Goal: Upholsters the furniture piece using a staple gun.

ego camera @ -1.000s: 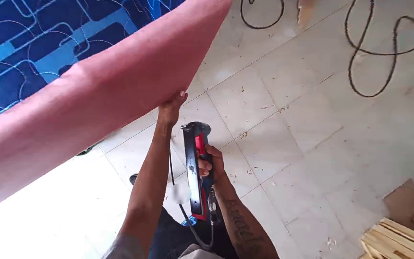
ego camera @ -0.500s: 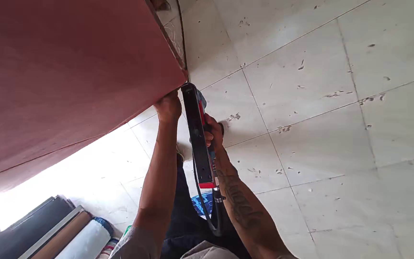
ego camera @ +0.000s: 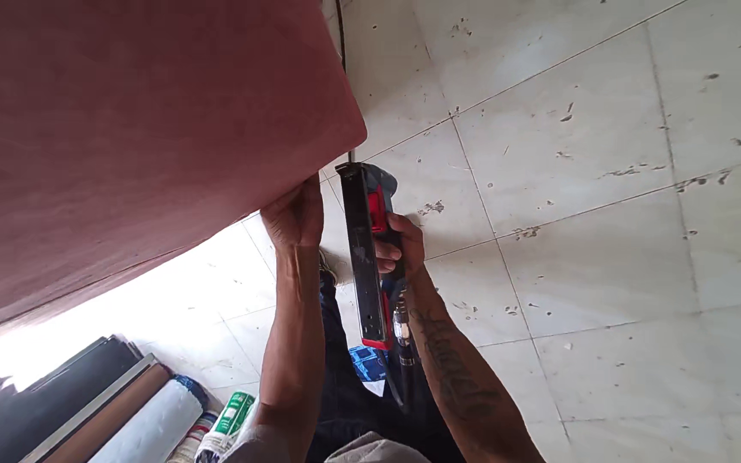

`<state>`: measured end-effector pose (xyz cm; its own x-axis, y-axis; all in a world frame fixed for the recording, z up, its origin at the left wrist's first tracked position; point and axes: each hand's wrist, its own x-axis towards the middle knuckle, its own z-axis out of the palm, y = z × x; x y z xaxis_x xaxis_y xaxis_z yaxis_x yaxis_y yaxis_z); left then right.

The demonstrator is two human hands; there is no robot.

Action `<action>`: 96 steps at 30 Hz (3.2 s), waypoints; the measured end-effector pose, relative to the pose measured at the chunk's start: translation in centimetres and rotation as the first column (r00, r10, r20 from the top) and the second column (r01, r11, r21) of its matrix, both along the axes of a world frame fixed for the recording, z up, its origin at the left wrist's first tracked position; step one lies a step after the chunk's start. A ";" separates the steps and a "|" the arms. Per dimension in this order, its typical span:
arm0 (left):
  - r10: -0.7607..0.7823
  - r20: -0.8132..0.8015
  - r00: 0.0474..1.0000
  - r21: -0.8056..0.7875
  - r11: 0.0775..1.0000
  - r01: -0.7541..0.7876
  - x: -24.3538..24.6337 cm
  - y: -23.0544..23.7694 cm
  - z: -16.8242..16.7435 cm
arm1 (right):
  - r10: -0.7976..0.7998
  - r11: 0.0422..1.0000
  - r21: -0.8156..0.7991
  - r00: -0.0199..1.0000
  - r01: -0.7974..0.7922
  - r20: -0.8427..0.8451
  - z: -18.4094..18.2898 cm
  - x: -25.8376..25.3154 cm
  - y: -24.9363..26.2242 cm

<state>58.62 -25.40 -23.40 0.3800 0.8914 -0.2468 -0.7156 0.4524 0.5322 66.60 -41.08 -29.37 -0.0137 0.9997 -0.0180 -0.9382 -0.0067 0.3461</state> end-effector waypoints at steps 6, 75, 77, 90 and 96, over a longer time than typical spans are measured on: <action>0.102 0.069 0.992 -0.116 0.989 -0.094 -0.1 1.0 -0.6 | -0.036 0.999 0.025 0.994 0.038 -0.100 -1.2 -1.8 -0.9; 0.050 -0.198 0.979 0.056 0.998 -0.040 -23.6 9.8 -2.3 | 0.094 0.996 0.014 0.991 -0.093 -0.093 -1.9 -25.6 9.7; 0.022 -0.295 0.955 0.181 0.983 0.033 -24.7 10.2 -2.2 | 0.134 0.990 0.059 0.985 -0.128 -0.111 -1.7 -27.4 10.4; -0.018 -0.080 0.997 -0.116 0.993 0.009 -35.1 10.8 -0.6 | 0.132 0.991 -0.011 0.991 -0.133 -0.023 -2.3 -32.8 12.1; 0.192 0.054 0.980 -0.233 0.957 -0.174 -33.5 11.9 -0.8 | 0.148 0.988 -0.048 0.989 -0.148 0.002 -2.4 -33.9 12.5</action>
